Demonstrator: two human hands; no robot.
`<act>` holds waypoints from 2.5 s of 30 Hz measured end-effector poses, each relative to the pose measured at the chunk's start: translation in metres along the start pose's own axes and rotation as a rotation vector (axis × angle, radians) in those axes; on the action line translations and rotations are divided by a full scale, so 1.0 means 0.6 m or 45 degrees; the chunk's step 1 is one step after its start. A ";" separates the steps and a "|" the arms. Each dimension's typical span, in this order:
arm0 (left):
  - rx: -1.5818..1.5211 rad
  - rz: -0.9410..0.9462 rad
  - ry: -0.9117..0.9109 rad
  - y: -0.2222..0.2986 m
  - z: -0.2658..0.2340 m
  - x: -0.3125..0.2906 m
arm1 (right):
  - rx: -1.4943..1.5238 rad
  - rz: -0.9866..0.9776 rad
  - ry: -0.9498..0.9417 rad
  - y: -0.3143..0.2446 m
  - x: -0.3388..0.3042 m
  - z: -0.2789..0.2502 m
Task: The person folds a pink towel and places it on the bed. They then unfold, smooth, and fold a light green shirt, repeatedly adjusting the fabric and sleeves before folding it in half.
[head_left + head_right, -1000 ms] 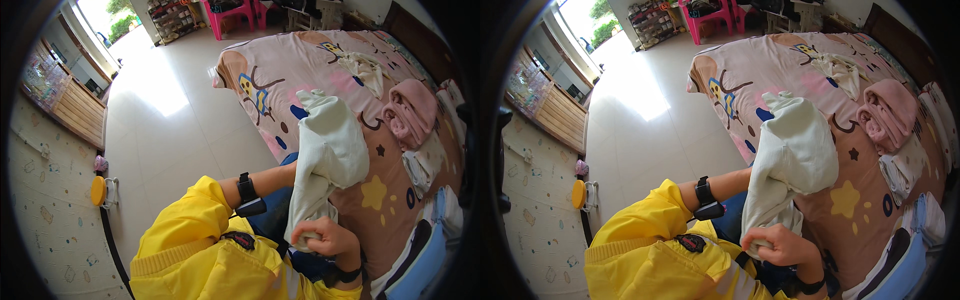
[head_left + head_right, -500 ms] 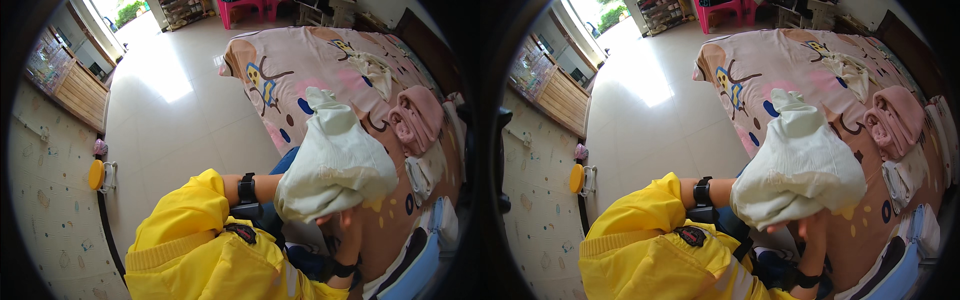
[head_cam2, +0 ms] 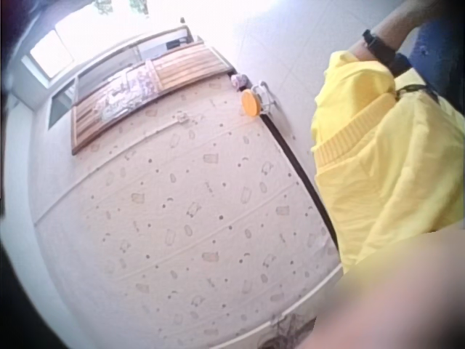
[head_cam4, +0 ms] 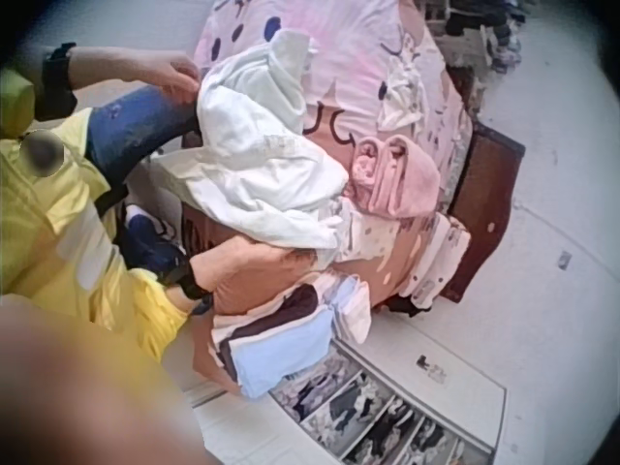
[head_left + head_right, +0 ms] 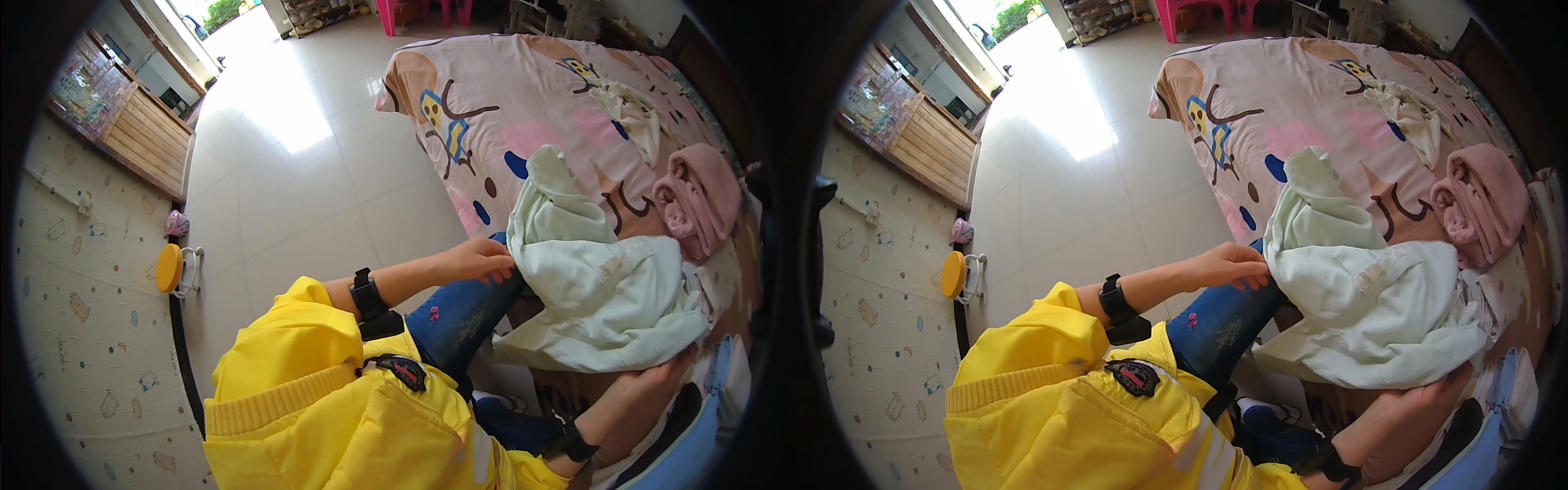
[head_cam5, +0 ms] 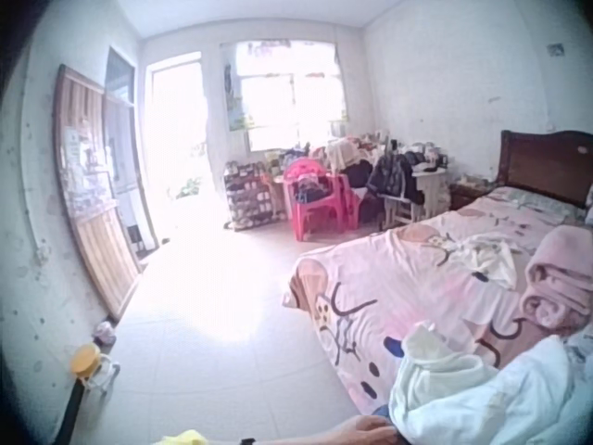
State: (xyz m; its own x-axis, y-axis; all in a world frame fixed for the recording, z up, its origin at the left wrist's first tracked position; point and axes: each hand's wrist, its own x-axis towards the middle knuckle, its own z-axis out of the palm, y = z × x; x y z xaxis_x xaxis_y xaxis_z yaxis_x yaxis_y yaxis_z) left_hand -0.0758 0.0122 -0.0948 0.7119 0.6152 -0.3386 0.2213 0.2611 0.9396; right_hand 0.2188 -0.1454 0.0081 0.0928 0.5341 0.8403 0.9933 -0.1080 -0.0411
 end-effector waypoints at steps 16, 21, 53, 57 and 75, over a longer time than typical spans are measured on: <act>0.066 0.551 0.077 -0.013 0.101 0.066 | 1.087 0.524 -1.118 -0.062 -0.172 0.106; 0.244 0.942 0.351 -0.011 0.120 0.054 | 1.034 0.493 -0.900 0.030 -0.272 0.074; -0.781 0.812 0.440 0.072 0.104 0.011 | 1.473 0.721 -0.248 -0.032 -0.133 -0.003; -0.688 1.141 0.387 0.078 0.065 0.013 | 2.109 1.493 -0.182 -0.047 -0.136 -0.090; 0.761 0.460 -1.071 0.142 0.025 -0.097 | 1.364 0.324 -1.321 -0.124 -0.079 -0.041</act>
State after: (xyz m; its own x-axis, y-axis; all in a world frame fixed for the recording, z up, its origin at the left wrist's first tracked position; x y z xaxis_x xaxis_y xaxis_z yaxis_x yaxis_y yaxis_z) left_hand -0.0886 -0.0124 0.0059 0.9773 -0.1818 -0.1092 0.0336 -0.3757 0.9261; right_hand 0.1387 -0.1831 -0.0153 -0.1837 0.9826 0.0268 0.4804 0.1135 -0.8697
